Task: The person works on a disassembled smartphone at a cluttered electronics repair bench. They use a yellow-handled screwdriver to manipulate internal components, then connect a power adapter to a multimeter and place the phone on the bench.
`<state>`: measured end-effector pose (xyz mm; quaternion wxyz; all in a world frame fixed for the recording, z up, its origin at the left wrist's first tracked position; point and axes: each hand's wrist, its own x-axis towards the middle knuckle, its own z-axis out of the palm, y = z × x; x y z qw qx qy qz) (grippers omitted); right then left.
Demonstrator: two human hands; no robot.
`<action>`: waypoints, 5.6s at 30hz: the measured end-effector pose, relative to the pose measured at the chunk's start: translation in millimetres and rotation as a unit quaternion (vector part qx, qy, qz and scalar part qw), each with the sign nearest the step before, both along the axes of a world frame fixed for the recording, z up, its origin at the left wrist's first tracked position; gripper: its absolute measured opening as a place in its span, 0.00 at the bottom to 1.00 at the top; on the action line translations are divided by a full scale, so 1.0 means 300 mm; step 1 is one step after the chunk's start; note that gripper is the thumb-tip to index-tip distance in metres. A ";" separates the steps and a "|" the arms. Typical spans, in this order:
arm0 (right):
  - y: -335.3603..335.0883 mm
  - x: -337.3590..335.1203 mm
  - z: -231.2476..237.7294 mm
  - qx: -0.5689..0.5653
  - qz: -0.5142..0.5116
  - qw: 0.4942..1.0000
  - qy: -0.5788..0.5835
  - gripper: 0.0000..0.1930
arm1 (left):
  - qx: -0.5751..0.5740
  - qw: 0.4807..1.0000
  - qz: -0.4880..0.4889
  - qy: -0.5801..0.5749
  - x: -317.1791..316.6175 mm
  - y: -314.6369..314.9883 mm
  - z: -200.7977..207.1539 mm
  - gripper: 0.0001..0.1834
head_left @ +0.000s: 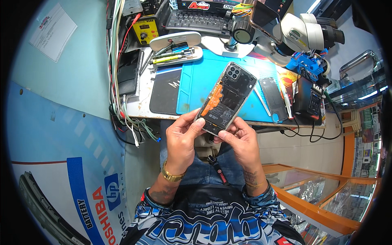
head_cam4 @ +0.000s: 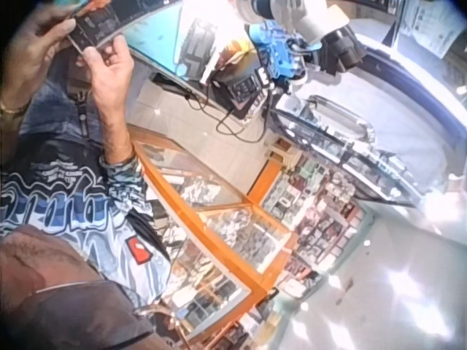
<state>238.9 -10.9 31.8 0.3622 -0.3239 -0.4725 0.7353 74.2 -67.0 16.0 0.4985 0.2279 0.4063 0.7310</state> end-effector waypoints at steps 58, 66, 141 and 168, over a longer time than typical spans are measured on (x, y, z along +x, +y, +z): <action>0.145 0.008 0.006 -0.040 -0.029 0.999 -0.021 0.28 | -0.026 0.896 0.073 0.438 0.013 0.074 0.001 0.18; 0.232 0.027 -0.020 -0.066 0.046 0.995 -0.052 0.27 | 0.034 0.687 0.139 0.712 0.007 0.101 -0.031 0.16; 0.747 -0.523 -0.062 0.417 0.087 0.864 -0.266 0.10 | -0.094 0.639 0.016 0.764 -0.543 0.459 0.119 0.06; 0.648 -0.474 0.048 0.714 0.062 0.600 -0.354 0.06 | 0.025 0.490 -0.119 0.863 -0.608 0.506 0.160 0.15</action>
